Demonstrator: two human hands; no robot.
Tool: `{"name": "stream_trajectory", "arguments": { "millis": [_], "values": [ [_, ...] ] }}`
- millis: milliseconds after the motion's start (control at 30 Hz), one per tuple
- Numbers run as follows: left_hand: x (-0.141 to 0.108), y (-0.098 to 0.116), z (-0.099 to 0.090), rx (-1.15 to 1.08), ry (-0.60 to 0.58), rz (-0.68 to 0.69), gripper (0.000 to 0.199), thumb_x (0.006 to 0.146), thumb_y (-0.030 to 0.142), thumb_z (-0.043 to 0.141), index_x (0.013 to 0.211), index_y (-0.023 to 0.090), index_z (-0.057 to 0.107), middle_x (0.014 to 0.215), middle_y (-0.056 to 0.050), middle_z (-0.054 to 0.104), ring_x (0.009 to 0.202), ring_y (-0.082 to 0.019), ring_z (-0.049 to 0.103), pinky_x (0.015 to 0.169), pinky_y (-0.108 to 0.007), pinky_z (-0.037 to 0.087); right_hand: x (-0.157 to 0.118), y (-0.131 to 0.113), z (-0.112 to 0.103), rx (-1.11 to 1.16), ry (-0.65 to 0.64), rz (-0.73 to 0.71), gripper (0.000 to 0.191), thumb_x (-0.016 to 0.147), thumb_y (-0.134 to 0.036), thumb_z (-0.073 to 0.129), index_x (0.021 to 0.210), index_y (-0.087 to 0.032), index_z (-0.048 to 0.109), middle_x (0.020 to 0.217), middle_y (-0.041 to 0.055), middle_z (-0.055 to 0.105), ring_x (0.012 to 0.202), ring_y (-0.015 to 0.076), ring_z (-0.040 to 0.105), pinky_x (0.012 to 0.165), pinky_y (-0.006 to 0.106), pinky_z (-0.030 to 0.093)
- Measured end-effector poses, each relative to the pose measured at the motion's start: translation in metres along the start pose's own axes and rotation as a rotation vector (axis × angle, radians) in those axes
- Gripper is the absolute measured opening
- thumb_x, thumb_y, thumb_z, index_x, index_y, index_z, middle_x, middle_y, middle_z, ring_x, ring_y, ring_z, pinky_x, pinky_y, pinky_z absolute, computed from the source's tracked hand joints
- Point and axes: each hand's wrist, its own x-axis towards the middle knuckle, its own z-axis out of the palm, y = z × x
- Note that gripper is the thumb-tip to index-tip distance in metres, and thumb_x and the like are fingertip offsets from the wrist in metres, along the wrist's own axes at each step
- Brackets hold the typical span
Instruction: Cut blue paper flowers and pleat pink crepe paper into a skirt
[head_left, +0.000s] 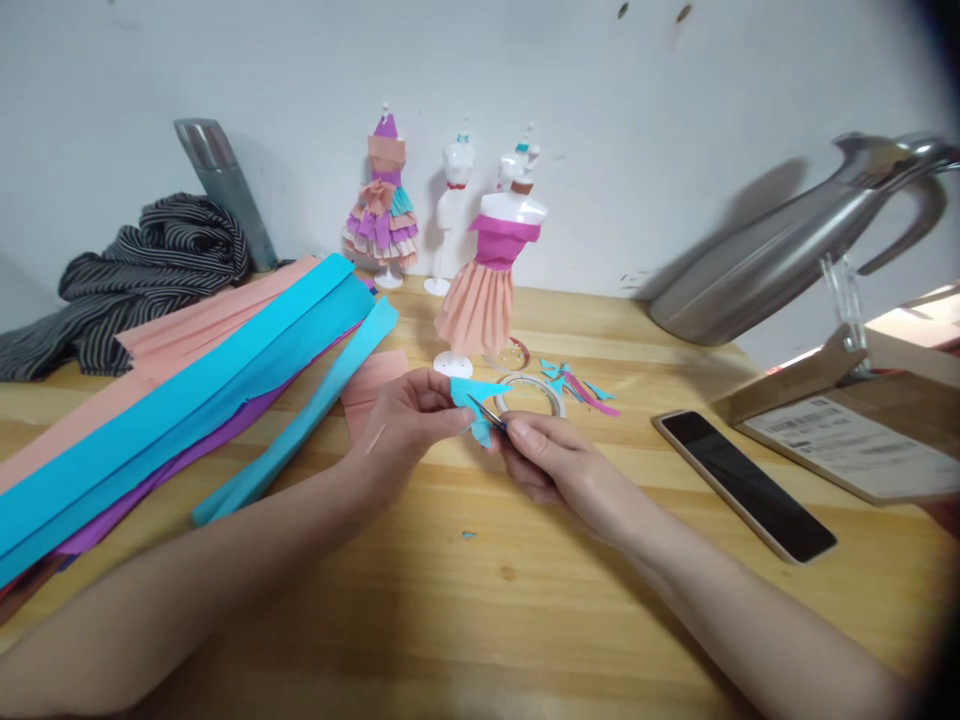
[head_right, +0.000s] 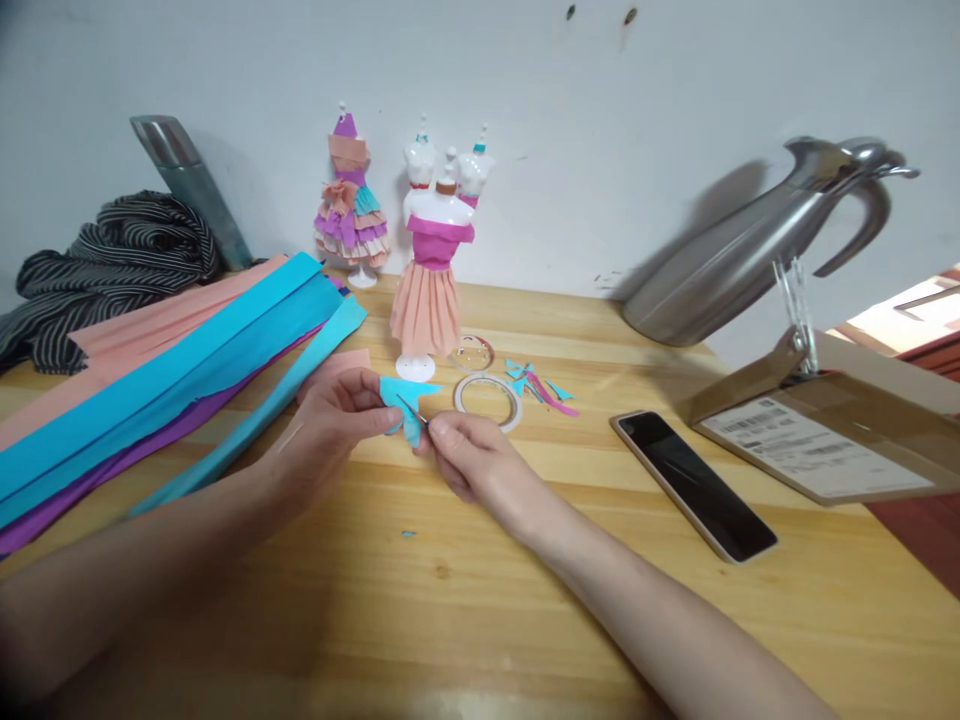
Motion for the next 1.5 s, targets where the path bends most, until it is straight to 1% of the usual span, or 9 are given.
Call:
{"name": "stream_trajectory", "arguments": {
  "millis": [100, 200, 367, 633, 767, 900, 1133, 1300, 1500],
  "values": [
    [-0.002, 0.000, 0.003, 0.017, 0.061, -0.019, 0.022, 0.057, 0.016, 0.082, 0.068, 0.015, 0.062, 0.065, 0.000, 0.072, 0.062, -0.012, 0.065, 0.066, -0.026, 0.049, -0.001, 0.001, 0.002, -0.172, 0.035, -0.056, 0.044, 0.085, -0.061, 0.049, 0.074, -0.018, 0.052, 0.051, -0.0067, 0.035, 0.044, 0.0089, 0.028, 0.043, 0.025, 0.020],
    [-0.003, -0.003, 0.005, 0.002, 0.098, -0.013, 0.022, 0.056, 0.015, 0.080, 0.068, 0.015, 0.062, 0.065, 0.000, 0.072, 0.061, -0.012, 0.065, 0.064, -0.024, 0.048, -0.002, 0.003, 0.004, -0.360, 0.078, -0.137, 0.037, 0.089, -0.052, 0.046, 0.072, -0.020, 0.048, 0.055, -0.0049, 0.038, 0.049, 0.0103, 0.034, 0.046, 0.026, 0.025],
    [-0.004, -0.006, 0.006, -0.019, 0.065, -0.004, 0.020, 0.058, 0.012, 0.078, 0.069, 0.016, 0.062, 0.066, 0.000, 0.073, 0.062, -0.013, 0.066, 0.067, -0.027, 0.050, -0.004, 0.006, 0.004, -0.505, 0.109, -0.205, 0.029, 0.092, -0.039, 0.045, 0.070, -0.020, 0.046, 0.054, -0.0036, 0.041, 0.052, 0.0121, 0.035, 0.048, 0.026, 0.025],
    [-0.005, -0.008, 0.005, -0.040, 0.018, -0.006, 0.019, 0.061, 0.012, 0.077, 0.073, 0.015, 0.064, 0.070, -0.002, 0.074, 0.067, -0.015, 0.067, 0.072, -0.030, 0.051, -0.003, 0.008, 0.007, -0.467, 0.098, -0.249, 0.024, 0.092, -0.036, 0.044, 0.074, -0.021, 0.048, 0.055, -0.0033, 0.042, 0.054, 0.0132, 0.037, 0.051, 0.027, 0.026],
    [-0.005, -0.009, 0.005, -0.052, 0.015, 0.011, 0.020, 0.060, 0.012, 0.078, 0.073, 0.015, 0.063, 0.069, 0.000, 0.073, 0.066, -0.014, 0.067, 0.071, -0.028, 0.051, -0.002, 0.011, 0.008, -0.450, 0.121, -0.274, 0.026, 0.091, -0.038, 0.045, 0.071, -0.021, 0.045, 0.059, -0.0028, 0.039, 0.058, 0.0135, 0.035, 0.053, 0.027, 0.027],
    [-0.006, -0.006, 0.007, -0.060, -0.010, 0.027, 0.020, 0.059, 0.011, 0.078, 0.073, 0.015, 0.063, 0.068, 0.001, 0.072, 0.064, -0.013, 0.066, 0.069, -0.027, 0.051, -0.001, 0.011, 0.008, -0.424, 0.154, -0.307, 0.029, 0.089, -0.041, 0.048, 0.069, -0.020, 0.047, 0.065, -0.0008, 0.041, 0.062, 0.0144, 0.037, 0.056, 0.028, 0.029],
    [-0.009, -0.003, 0.011, -0.074, -0.053, 0.067, 0.018, 0.061, 0.014, 0.078, 0.071, 0.017, 0.063, 0.069, 0.001, 0.072, 0.064, -0.013, 0.066, 0.069, -0.029, 0.052, -0.004, 0.009, 0.010, -0.403, 0.157, -0.370, 0.031, 0.092, -0.040, 0.045, 0.068, -0.021, 0.045, 0.066, 0.0000, 0.044, 0.064, 0.0154, 0.040, 0.059, 0.029, 0.032],
    [-0.013, -0.004, 0.012, -0.064, -0.027, 0.047, 0.015, 0.063, 0.015, 0.078, 0.071, 0.017, 0.065, 0.070, 0.000, 0.072, 0.064, -0.013, 0.065, 0.069, -0.029, 0.051, -0.004, 0.010, 0.012, -0.392, 0.167, -0.384, 0.032, 0.091, -0.044, 0.045, 0.070, -0.021, 0.047, 0.068, 0.0008, 0.046, 0.065, 0.0160, 0.042, 0.060, 0.030, 0.034],
    [-0.016, -0.006, 0.012, -0.073, -0.024, 0.038, 0.012, 0.065, 0.014, 0.077, 0.071, 0.017, 0.067, 0.070, 0.000, 0.072, 0.065, -0.013, 0.064, 0.070, -0.028, 0.050, -0.006, 0.013, 0.016, -0.299, 0.191, -0.371, 0.039, 0.090, -0.052, 0.048, 0.066, -0.021, 0.045, 0.060, -0.0020, 0.037, 0.061, 0.0150, 0.036, 0.056, 0.029, 0.029]
  ]
}}
